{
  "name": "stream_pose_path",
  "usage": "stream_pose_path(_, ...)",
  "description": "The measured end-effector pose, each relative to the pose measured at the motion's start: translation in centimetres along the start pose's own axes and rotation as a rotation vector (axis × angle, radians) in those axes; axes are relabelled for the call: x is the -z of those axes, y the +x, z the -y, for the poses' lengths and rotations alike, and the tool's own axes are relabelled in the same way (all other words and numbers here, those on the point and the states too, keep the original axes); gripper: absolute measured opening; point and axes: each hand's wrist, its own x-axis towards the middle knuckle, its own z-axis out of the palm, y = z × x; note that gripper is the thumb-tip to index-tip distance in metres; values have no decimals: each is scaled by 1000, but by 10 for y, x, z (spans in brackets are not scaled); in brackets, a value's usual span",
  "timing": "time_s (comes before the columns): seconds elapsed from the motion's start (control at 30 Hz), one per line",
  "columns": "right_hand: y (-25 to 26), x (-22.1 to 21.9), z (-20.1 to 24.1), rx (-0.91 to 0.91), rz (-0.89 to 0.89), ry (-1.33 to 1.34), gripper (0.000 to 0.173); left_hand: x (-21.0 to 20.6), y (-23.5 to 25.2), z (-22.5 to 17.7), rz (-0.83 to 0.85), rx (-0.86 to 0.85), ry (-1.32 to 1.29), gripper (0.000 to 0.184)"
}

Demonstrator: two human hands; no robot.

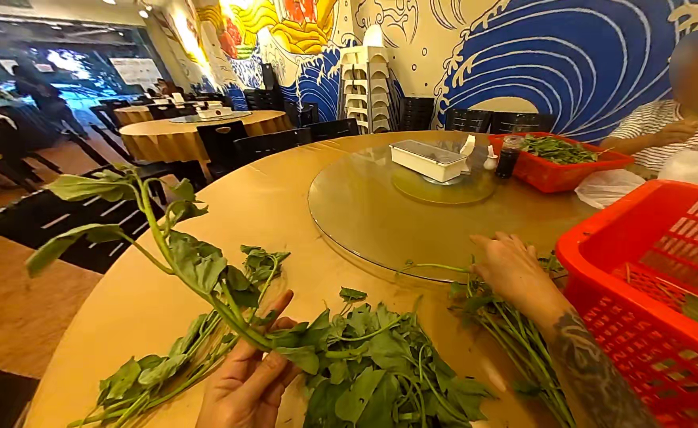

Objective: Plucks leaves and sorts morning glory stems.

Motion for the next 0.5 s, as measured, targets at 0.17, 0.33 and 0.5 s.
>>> stream_pose_path(0.17,-27,6,40,340,150,397,36,-7,-5,4,113,-14,-22,44)
stream_pose_path(0.33,-59,-18,70,636,312,654,42,-17,-12,13,214,-48,-46,43)
stream_pose_path(0.5,-76,-41,87,731,161,602,51,-25,-17,16,247,-31,-45,41)
